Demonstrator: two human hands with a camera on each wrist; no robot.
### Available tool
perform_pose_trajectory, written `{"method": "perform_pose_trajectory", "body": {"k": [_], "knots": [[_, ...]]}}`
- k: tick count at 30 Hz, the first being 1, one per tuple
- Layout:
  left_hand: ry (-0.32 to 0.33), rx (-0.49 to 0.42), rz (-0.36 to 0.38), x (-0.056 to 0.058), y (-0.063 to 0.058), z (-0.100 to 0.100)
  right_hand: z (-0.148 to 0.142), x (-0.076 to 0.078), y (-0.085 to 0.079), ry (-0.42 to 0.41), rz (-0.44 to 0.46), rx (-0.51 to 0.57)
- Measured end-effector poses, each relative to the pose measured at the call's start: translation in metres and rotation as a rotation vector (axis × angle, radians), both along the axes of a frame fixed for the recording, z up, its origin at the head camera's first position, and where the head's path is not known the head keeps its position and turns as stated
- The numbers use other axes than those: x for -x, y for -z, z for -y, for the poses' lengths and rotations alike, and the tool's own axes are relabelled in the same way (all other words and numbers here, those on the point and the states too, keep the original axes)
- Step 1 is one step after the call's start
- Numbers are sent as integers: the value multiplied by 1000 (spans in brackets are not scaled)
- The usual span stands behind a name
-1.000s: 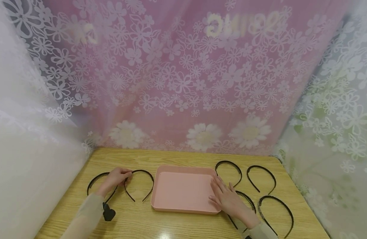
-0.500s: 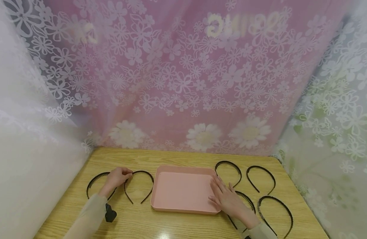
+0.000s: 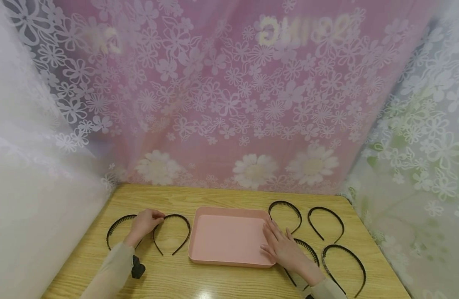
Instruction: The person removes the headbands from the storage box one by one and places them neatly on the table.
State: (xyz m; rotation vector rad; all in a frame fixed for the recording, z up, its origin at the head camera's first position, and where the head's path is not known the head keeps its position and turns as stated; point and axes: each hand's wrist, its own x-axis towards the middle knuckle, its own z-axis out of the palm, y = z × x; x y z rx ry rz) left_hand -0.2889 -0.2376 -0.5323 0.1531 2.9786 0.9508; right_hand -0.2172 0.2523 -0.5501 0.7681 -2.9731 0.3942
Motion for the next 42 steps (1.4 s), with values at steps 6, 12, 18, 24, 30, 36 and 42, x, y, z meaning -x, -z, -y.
{"method": "perform_pose_trajectory", "body": {"k": [6,12,18,24,30,36,42], "knots": [[-13,-5,2,1,-1,0,1,0,-2,-2,-13,25],[-40,-3,-26,0,1,-2,1,-1,-3,2,18,31],[-52,-13,-80,-2,-2,-5,2,-2,-4,4,18,31],[-30,-73,-149,-4,-5,-10,3,-3,-5,-24,-6,67],[-40,-108,-201,-7,-7,-21,3,-2,-4,-29,-19,64],[-26,-154,-220,-15,-13,-34,1,1,-1,-3,40,61],[-6,-172,-205,-23,-12,-48,0,2,0,2,40,76]]}}
